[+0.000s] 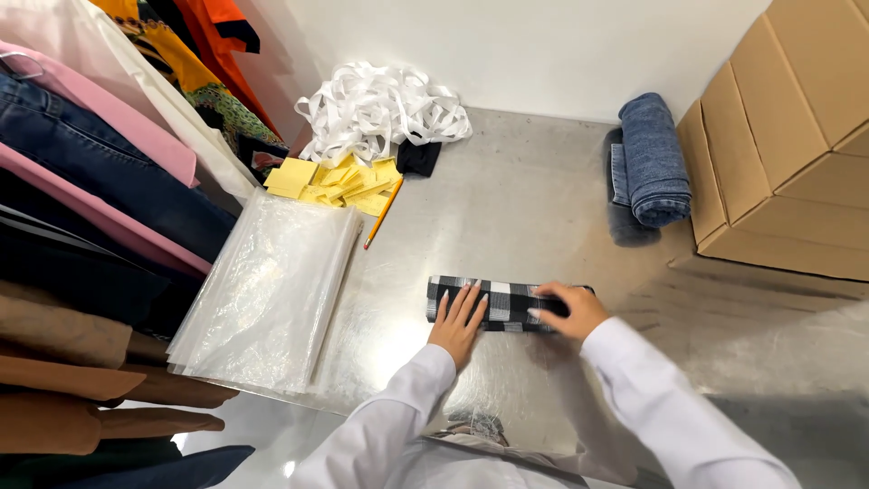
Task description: Removing pants from hangers, folding them, and rolling them up on a table for packing.
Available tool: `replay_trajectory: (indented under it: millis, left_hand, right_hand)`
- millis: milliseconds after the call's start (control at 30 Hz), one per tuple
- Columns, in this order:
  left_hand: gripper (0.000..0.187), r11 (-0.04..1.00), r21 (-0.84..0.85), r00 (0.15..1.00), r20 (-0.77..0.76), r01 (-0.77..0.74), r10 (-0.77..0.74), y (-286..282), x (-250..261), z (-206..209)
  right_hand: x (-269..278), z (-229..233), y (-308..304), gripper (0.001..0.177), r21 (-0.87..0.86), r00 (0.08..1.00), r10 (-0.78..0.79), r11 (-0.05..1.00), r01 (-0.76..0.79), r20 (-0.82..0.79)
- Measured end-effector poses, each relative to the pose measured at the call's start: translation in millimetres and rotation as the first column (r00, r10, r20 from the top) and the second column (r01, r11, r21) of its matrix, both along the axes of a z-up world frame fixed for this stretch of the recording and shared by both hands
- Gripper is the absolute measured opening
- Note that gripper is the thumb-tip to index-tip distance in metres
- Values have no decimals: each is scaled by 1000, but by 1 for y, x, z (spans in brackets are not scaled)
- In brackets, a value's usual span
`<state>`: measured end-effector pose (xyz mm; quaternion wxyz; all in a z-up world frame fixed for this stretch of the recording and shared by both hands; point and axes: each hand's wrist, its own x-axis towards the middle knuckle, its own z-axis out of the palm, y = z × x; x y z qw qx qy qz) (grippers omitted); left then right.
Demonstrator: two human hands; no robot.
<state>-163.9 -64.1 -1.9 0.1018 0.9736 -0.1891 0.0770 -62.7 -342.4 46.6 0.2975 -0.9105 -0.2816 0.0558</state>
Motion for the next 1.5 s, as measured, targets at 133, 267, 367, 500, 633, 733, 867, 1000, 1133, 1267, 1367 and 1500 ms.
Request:
replay_trajectory:
  millis: [133, 267, 367, 500, 633, 733, 867, 1000, 1133, 1267, 1367, 1500]
  left_hand:
    - [71, 997, -10, 994, 80, 79, -78, 15, 50, -57]
    - [43, 996, -15, 932, 354, 85, -74, 10, 95, -72]
    - [47, 997, -66, 967, 254, 44, -26, -1, 114, -57]
    - [86, 976, -172, 983, -145, -136, 111, -28, 126, -10]
    - [87, 921, -290, 940, -295, -261, 173, -55, 141, 14]
    - [85, 794, -526, 940, -296, -307, 168, -69, 141, 37]
    - [78, 636, -713, 941, -331, -295, 67, -83, 133, 70]
    - [65, 550, -773, 932, -362, -316, 26, -93, 128, 120]
    - [60, 543, -757, 914, -403, -363, 50, -90, 142, 122]
    - [53, 540, -734, 900, -422, -411, 111, -84, 157, 109]
    - [43, 538, -717, 881, -459, -443, 114, -80, 161, 129]
    - [33, 513, -701, 848, -519, -496, 111, -73, 153, 144]
  right_hand:
    - [16, 22, -5, 70, -12, 996, 14, 1000, -15, -91]
    - [-13, 18, 7, 96, -226, 981, 192, 956, -189, -6]
    - [-33, 10, 9, 78, -309, 920, 287, 930, -200, 267]
    - [-32, -9, 7, 59, -194, 694, 198, 977, -85, 693]
    - [2, -30, -1, 67, -333, 749, 120, 933, 139, 652]
    - [52, -41, -9, 74, -335, 788, -37, 892, 303, 615]
    - [116, -43, -25, 67, -390, 822, -211, 800, 456, 529]
    - [174, -48, -28, 66, -395, 846, -305, 781, 485, 437]
    - [227, -45, -26, 67, -322, 852, -346, 816, 481, 394]
    - [266, -45, -20, 71, -321, 830, -373, 794, 517, 415]
    - [277, -40, -11, 73, -325, 806, -416, 760, 563, 422]
    - [276, -31, -16, 73, -337, 831, -442, 767, 546, 339]
